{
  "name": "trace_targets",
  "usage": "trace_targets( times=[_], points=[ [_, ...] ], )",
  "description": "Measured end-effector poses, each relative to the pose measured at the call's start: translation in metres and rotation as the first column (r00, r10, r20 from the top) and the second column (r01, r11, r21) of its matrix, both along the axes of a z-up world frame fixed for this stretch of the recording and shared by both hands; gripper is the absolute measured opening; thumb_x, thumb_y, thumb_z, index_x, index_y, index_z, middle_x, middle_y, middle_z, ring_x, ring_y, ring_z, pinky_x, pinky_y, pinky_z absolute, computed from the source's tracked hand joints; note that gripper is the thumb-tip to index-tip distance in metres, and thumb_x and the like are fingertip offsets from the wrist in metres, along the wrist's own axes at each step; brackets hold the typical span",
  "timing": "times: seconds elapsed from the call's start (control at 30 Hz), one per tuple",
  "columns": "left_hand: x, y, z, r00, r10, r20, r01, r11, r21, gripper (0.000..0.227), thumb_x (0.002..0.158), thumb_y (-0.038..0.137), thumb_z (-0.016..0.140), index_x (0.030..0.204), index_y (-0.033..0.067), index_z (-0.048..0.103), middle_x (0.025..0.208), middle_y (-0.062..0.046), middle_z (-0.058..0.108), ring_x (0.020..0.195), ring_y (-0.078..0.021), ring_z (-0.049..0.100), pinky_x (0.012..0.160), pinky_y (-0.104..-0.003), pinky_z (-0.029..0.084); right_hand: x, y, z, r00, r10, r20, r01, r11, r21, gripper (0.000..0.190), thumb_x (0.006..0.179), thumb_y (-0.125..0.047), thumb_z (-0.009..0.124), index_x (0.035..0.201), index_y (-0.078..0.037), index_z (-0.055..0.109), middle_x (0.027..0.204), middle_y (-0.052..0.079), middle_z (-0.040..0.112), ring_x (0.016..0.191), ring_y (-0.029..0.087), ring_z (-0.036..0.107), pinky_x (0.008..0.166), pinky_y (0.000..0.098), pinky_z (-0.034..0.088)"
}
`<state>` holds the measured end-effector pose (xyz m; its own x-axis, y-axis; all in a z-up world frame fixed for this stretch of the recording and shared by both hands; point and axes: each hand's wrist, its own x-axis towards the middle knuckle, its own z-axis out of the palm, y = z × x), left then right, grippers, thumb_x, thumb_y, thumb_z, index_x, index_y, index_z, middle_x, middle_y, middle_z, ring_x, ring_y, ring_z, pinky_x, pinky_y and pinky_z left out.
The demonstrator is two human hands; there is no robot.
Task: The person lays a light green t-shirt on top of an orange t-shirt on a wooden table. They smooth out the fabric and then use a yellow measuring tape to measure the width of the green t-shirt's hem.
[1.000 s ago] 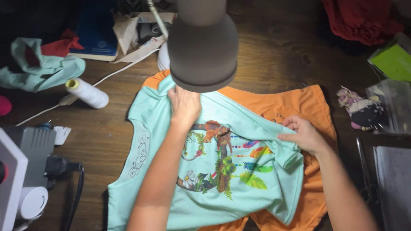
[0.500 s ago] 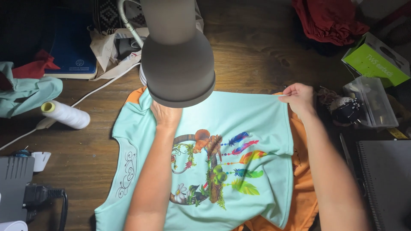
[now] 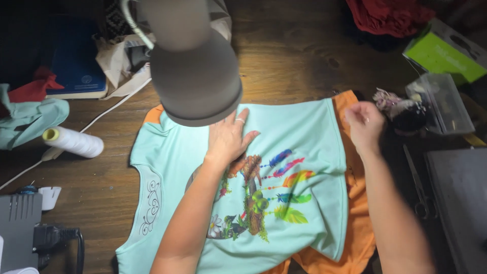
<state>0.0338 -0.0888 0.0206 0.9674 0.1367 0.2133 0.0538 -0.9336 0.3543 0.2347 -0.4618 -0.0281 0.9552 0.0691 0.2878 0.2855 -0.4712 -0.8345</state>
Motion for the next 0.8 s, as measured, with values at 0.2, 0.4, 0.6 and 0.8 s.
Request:
trace_targets(
  times=[0.2,0.4,0.6,0.8],
  points=[
    [-0.003,-0.007,-0.002,0.998,0.013,-0.054,-0.012,1.000,0.020,0.084,0.090,0.078,0.051,0.150,0.0182,0.052,0.162,-0.015,0.041,0.148,-0.0369,0.038,0.113,-0.058,0.027,-0.223,-0.069,0.037,0.869,0.163,-0.467,-0.219,0.973,-0.068,0.053,0.089,-0.004,0.074,0.136,-0.001,0.051,0.075,0.006,0.071,0.068,0.010,0.066,0.071,0.0275,0.057],
    [-0.005,-0.014,-0.005,0.998,-0.002,-0.059,0.006,0.998,0.062,0.097,0.088,0.083,0.047,0.155,0.0128,0.044,0.165,-0.020,0.029,0.153,-0.0392,0.021,0.121,-0.061,0.009,-0.337,-0.045,0.075,0.813,-0.317,-0.489,0.067,0.884,-0.462,0.063,0.068,-0.042,0.089,0.121,-0.013,0.070,0.099,0.002,0.075,0.067,0.017,0.065,0.069,0.0320,0.054],
    [-0.006,-0.014,-0.010,0.995,0.001,-0.103,0.007,0.997,0.078,0.104,0.086,0.089,0.038,0.159,0.0136,0.038,0.168,-0.016,0.024,0.155,-0.0368,0.013,0.121,-0.062,0.003,-0.351,-0.047,0.085,0.939,-0.157,-0.306,0.068,0.957,-0.280,0.035,0.094,-0.032,0.073,0.076,-0.010,0.052,0.058,0.000,0.040,0.056,0.012,0.037,0.054,0.0346,0.037],
    [-0.005,-0.015,-0.002,0.989,0.017,-0.145,0.002,0.992,0.130,0.109,0.082,0.093,0.035,0.158,0.0148,0.037,0.166,-0.015,0.028,0.154,-0.0352,0.014,0.120,-0.062,0.007,-0.378,-0.142,0.042,0.718,-0.316,-0.620,0.353,0.933,-0.068,0.032,0.088,-0.019,0.078,0.111,-0.008,0.059,0.067,0.007,0.059,0.059,0.013,0.049,0.055,0.0278,0.039]
  ],
)
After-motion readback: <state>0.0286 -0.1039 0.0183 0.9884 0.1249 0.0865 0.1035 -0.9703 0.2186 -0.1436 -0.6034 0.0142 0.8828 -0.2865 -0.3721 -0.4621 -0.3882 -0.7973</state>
